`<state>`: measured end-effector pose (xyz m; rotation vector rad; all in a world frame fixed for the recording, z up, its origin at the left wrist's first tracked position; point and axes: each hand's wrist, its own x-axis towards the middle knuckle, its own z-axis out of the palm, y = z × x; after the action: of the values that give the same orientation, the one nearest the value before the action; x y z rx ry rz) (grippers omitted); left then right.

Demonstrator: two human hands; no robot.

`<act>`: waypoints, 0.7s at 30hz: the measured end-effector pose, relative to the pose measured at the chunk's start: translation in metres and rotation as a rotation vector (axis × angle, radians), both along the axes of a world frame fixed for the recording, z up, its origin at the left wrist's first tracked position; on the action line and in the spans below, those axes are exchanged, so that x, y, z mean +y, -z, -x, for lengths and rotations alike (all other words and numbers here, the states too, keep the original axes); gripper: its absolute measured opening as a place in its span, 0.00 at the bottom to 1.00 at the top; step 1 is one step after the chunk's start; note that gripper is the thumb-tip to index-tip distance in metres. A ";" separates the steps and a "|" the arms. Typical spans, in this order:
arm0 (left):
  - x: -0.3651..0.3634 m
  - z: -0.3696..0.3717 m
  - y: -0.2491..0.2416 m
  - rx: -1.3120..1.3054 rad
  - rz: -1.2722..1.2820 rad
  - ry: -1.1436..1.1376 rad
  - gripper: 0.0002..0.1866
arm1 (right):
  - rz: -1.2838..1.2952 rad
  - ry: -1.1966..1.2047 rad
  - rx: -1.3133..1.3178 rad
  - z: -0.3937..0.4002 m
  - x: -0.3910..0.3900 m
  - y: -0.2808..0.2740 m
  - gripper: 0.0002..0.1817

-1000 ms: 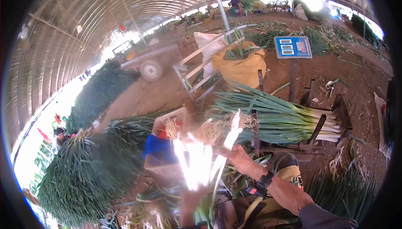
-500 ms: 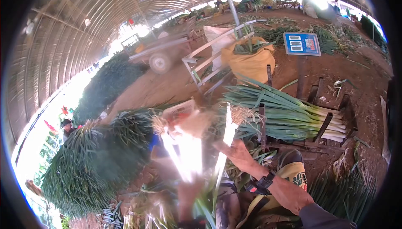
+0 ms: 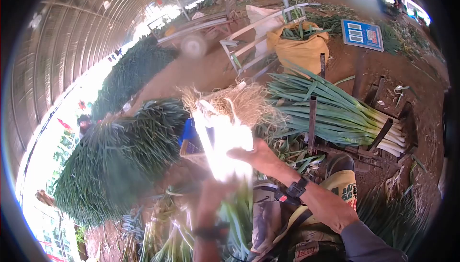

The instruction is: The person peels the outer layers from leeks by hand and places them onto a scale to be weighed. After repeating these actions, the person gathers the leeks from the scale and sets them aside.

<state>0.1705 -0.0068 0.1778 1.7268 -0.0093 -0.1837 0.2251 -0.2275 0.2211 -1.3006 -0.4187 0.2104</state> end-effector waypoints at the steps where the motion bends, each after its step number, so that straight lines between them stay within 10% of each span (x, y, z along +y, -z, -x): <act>1: 0.000 0.001 -0.001 0.023 -0.009 0.011 0.16 | -0.014 0.008 0.001 0.000 0.001 0.002 0.20; 18: 0.039 0.002 -0.021 -0.095 0.040 -0.094 0.14 | -0.107 0.115 -0.016 -0.013 0.001 0.028 0.24; 21: 0.046 0.004 -0.046 -0.061 -0.340 -0.191 0.13 | -0.104 0.151 0.009 -0.006 0.002 0.013 0.17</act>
<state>0.1664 0.0397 0.2235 2.0594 0.1493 0.0111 0.2307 -0.2255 0.2078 -1.2230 -0.3177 0.0666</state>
